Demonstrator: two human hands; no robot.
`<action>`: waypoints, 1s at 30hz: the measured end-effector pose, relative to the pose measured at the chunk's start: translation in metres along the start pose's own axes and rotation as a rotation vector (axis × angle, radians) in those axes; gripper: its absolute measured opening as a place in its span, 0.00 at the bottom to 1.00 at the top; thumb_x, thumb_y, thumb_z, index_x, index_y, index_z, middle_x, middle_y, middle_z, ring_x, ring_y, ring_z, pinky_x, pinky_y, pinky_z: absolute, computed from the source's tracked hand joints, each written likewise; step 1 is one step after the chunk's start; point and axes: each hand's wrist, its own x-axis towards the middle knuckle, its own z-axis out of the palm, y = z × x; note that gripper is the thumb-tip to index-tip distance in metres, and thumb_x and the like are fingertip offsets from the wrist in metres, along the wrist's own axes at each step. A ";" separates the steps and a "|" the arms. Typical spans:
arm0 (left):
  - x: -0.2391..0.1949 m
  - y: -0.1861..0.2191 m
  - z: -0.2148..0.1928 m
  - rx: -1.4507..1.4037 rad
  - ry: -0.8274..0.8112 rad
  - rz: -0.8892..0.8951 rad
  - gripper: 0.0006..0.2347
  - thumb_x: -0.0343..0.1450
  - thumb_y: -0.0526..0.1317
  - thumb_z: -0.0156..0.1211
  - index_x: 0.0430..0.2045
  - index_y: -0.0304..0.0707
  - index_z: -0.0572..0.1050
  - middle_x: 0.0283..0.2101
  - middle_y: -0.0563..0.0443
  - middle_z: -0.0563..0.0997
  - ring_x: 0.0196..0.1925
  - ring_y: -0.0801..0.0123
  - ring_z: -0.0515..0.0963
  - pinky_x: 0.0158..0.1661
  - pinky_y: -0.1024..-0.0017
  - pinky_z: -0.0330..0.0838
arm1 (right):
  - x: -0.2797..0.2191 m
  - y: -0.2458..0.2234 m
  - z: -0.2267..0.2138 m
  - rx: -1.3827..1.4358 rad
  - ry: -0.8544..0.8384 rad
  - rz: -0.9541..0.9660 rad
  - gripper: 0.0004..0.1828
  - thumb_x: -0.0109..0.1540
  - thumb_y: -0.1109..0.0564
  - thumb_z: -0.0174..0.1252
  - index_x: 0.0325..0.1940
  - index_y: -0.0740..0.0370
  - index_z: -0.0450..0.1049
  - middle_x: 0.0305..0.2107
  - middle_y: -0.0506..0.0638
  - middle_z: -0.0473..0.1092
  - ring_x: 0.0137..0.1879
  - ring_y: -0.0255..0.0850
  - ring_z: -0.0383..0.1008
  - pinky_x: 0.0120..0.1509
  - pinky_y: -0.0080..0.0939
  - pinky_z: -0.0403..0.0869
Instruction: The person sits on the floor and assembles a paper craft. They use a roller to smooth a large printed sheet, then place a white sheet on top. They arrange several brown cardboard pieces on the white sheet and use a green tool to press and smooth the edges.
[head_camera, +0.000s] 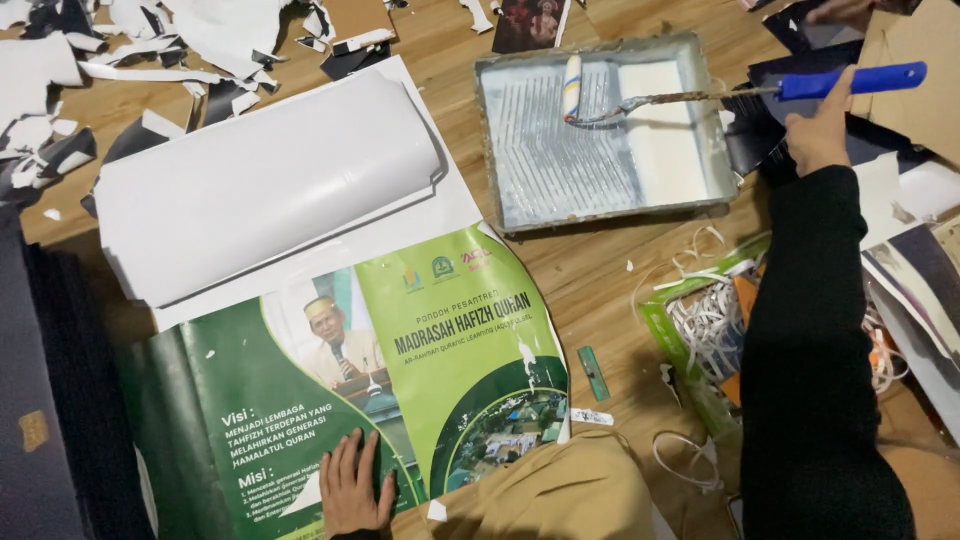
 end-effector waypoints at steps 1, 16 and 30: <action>-0.002 0.000 0.000 0.004 -0.022 -0.019 0.25 0.65 0.53 0.38 0.57 0.50 0.58 0.60 0.52 0.61 0.61 0.61 0.60 0.63 0.59 0.48 | 0.025 0.034 0.006 0.152 -0.044 -0.105 0.45 0.62 0.69 0.44 0.65 0.37 0.23 0.66 0.61 0.44 0.57 0.38 0.67 0.50 0.32 0.68; 0.000 -0.001 -0.005 -0.062 -0.028 0.013 0.25 0.64 0.51 0.42 0.57 0.47 0.58 0.61 0.49 0.59 0.62 0.60 0.58 0.62 0.58 0.45 | -0.121 -0.158 0.086 0.181 0.128 -0.683 0.12 0.58 0.70 0.46 0.41 0.61 0.71 0.36 0.53 0.70 0.42 0.39 0.70 0.46 0.36 0.69; 0.003 -0.004 -0.015 -0.161 -0.010 0.019 0.25 0.66 0.51 0.42 0.56 0.41 0.58 0.59 0.43 0.59 0.61 0.56 0.57 0.61 0.54 0.44 | -0.184 -0.196 0.364 0.276 -0.494 0.239 0.10 0.52 0.49 0.54 0.33 0.53 0.69 0.20 0.41 0.63 0.22 0.28 0.59 0.17 0.24 0.66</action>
